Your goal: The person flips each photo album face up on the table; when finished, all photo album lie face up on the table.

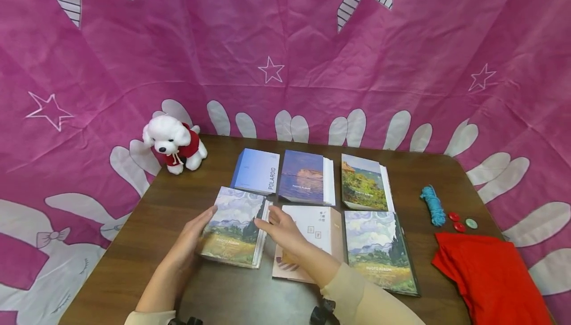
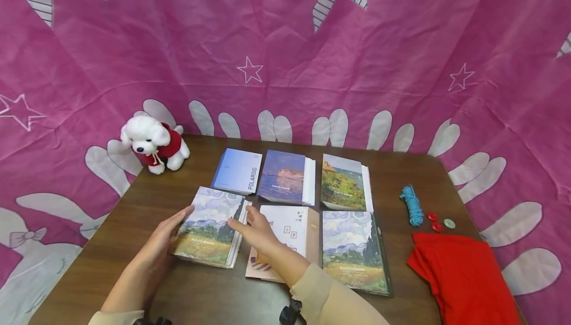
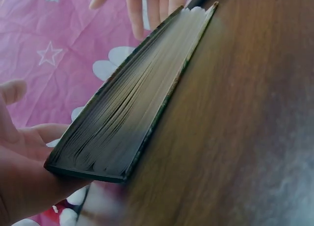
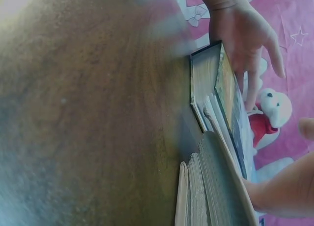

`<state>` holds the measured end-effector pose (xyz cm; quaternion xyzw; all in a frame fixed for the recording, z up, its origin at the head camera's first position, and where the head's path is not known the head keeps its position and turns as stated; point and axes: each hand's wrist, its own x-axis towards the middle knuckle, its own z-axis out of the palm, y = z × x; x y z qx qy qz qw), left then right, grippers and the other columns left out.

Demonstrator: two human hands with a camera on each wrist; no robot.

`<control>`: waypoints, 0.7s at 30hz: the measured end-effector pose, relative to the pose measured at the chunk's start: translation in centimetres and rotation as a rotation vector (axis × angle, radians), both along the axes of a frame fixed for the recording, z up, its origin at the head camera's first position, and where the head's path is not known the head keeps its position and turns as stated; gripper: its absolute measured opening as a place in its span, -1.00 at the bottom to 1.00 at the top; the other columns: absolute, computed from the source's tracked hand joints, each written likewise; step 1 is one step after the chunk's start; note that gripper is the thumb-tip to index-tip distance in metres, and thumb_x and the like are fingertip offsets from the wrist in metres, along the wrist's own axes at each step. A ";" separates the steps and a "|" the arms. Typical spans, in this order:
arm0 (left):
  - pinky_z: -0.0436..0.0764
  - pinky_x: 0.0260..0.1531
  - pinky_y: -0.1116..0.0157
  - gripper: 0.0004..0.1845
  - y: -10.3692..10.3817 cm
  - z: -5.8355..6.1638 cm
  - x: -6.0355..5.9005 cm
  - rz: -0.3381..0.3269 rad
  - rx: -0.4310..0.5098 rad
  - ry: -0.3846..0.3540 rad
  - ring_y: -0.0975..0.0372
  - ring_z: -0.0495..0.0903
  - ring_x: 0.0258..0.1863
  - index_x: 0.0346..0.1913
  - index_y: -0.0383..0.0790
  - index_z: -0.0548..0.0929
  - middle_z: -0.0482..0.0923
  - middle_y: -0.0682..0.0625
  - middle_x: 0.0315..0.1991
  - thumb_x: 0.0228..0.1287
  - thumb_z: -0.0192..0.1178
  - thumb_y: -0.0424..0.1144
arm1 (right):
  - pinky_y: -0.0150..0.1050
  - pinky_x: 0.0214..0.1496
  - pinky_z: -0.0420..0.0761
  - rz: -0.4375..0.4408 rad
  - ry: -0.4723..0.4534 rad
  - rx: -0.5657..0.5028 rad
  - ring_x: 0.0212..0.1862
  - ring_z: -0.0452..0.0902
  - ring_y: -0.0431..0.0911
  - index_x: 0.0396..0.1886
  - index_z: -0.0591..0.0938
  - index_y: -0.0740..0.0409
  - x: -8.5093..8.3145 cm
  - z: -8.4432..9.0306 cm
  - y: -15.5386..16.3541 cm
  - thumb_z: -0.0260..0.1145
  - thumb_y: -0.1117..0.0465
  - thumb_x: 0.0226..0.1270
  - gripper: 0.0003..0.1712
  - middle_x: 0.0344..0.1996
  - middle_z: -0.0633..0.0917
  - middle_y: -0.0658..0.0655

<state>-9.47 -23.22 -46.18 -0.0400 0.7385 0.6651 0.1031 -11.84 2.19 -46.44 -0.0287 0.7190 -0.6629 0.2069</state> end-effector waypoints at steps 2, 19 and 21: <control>-0.22 0.53 -0.12 -0.31 -0.1 0.1 -0.1 -0.025 -0.056 0.004 -0.08 -0.17 0.60 0.57 -0.41 0.10 -0.03 -0.25 0.60 0.64 -0.14 0.01 | 0.12 0.46 0.30 -0.007 0.005 -0.002 0.50 0.20 0.24 0.56 0.21 0.28 -0.1 -0.1 0.0 0.38 -0.02 0.40 -0.09 0.49 0.25 0.42; 0.44 0.28 -0.14 -0.33 3.5 0.7 -0.5 0.068 -0.434 0.387 -0.20 0.35 0.40 0.54 -0.30 0.24 0.22 -0.34 0.50 0.53 0.15 -0.09 | 0.13 0.52 0.16 -0.114 0.074 -0.129 0.52 0.16 0.22 0.57 0.13 0.32 -0.8 1.5 6.5 0.27 0.07 0.49 -0.15 0.52 0.24 0.36; 0.51 0.20 -0.15 -0.35 4.5 0.4 -0.7 0.046 -0.395 0.416 -0.22 0.42 0.34 0.53 -0.28 0.26 0.25 -0.34 0.48 0.52 0.17 -0.12 | 0.13 0.53 0.14 -0.151 0.067 -0.165 0.52 0.15 0.22 0.57 0.11 0.33 -0.8 1.6 7.7 0.25 0.09 0.51 -0.16 0.52 0.21 0.36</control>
